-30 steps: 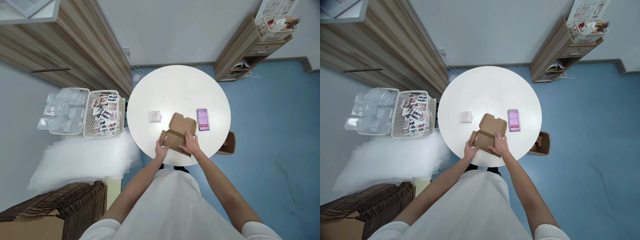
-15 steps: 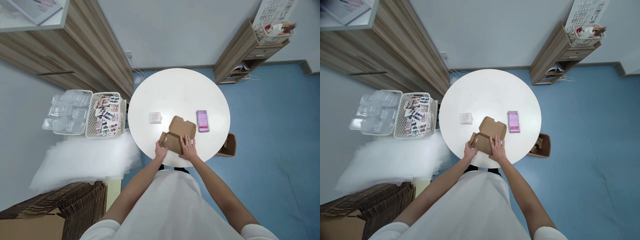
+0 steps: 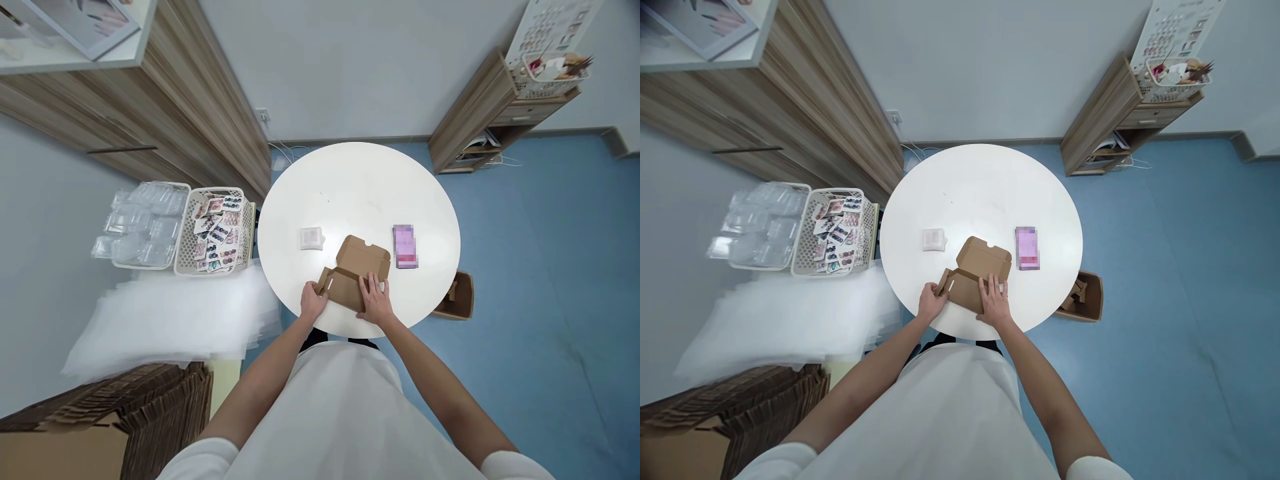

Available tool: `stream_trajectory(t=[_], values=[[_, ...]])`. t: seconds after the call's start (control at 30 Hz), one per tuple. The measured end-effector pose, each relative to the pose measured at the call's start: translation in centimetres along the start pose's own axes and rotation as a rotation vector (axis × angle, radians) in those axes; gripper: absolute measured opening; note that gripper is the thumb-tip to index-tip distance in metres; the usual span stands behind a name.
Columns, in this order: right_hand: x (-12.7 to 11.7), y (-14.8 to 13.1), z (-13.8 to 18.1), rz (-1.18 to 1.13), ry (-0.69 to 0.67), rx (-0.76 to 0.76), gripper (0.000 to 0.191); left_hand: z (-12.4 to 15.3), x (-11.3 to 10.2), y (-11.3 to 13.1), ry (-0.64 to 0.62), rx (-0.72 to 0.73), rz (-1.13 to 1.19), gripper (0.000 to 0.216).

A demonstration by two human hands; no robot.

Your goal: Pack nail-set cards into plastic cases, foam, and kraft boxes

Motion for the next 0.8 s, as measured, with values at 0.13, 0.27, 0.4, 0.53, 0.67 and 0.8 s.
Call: stream_trajectory(t=[0.13,0.27,0.4,0.53,0.67,0.8], values=[[-0.1,-0.1,-0.1,0.008,0.015,0.001,0.117,-0.3,0.1,0.7,-0.070,0.090,-0.032,0.052],[-0.1,-0.3,-0.3,0.003,0.005,-0.001,0.119,0.3,0.9,1.3,-0.163,0.166,0.010,0.055],[-0.1,-0.3,-0.5,-0.003,0.008,0.001,0.119,0.7,1.3,1.1,-0.189,0.152,0.080,0.056],[0.0,-0.3,-0.4,-0.006,0.021,-0.005,0.118,0.0,1.1,1.4,-0.245,0.159,0.067,0.046],[0.0,-0.4,-0.2,-0.008,0.025,-0.020,0.116,-0.9,1.0,2.3,-0.287,0.172,-0.047,0.043],[-0.1,-0.4,0.2,-0.013,0.049,-0.050,0.114,-1.4,1.1,2.8,-0.326,0.215,-0.200,0.038]])
Point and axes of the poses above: each hand's wrist, its own z-axis away from the middle knuckle, its own x-axis out of the palm, y = z × x, the point moved 3 cm from there along -z, towards the middle knuckle, and after that the axes turned 13 degrees about z, right-handed, at the moved point
